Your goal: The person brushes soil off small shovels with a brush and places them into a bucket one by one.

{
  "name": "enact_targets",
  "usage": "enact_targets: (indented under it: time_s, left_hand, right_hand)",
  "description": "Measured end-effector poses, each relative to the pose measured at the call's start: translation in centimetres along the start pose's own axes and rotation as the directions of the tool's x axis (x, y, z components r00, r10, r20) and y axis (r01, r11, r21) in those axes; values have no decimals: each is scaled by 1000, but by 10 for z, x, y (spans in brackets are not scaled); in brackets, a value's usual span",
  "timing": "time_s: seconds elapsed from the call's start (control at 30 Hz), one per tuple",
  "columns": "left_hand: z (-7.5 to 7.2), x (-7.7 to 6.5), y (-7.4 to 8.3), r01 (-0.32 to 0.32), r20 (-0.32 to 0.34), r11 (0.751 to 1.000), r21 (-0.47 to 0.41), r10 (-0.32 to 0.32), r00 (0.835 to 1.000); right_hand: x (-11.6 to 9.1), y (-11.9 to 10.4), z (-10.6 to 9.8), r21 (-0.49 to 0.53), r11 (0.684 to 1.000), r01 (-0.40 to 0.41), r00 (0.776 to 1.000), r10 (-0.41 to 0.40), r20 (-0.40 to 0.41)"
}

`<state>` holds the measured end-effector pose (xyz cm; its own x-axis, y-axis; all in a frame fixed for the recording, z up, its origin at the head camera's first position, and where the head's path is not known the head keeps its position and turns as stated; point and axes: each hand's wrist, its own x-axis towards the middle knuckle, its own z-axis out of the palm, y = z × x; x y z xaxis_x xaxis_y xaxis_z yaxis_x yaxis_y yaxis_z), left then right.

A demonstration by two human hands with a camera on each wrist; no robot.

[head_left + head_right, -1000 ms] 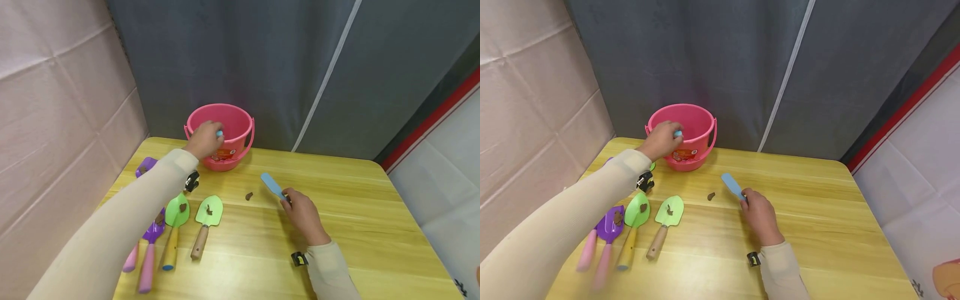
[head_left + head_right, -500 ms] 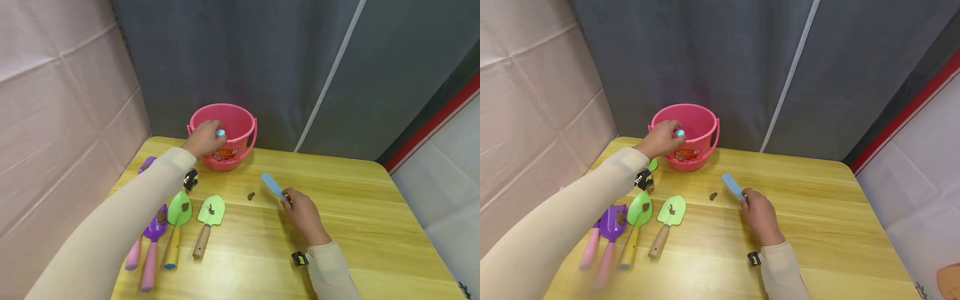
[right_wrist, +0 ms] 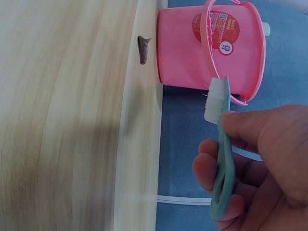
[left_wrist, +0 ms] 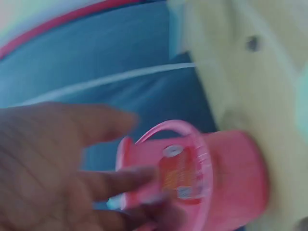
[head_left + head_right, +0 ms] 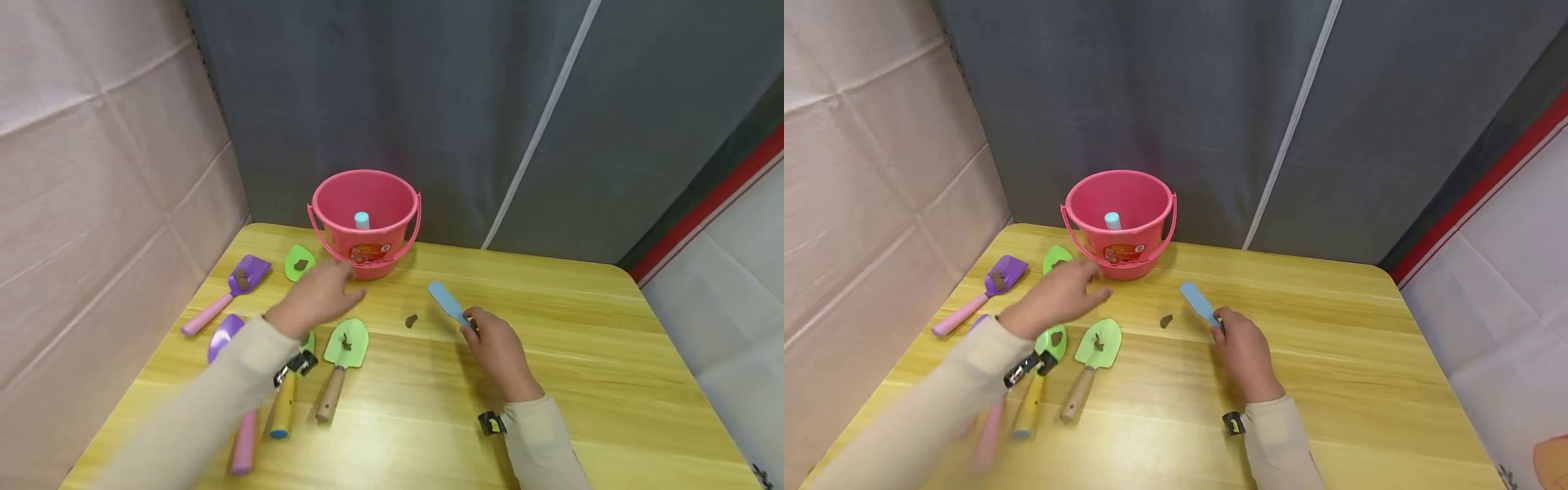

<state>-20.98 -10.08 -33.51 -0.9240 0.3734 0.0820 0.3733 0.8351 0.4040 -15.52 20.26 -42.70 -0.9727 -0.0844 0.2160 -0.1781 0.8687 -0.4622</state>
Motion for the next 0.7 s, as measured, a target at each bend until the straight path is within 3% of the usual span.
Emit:
enact_targets:
  time_s: [0.13, 0.3, 0.47, 0.7]
  left_hand:
    - [38, -45, 0, 86, 126, 989, 117, -101, 987]
    - [66, -79, 0, 169, 167, 983, 71, -179, 970]
    - [80, -95, -1, 162, 154, 984, 79, -172, 973]
    - [93, -102, -10, 145, 96, 988, 56, -150, 984]
  right_hand:
    - [0, 1, 0, 4, 1000, 2, 1000, -2, 3]
    - [-1, 0, 1, 14, 1000, 1, 1000, -1, 10]
    - [-2, -1, 1, 20, 1000, -9, 1000, 9, 17]
    - [-3, -3, 1, 23, 1000, -10, 1000, 10, 23]
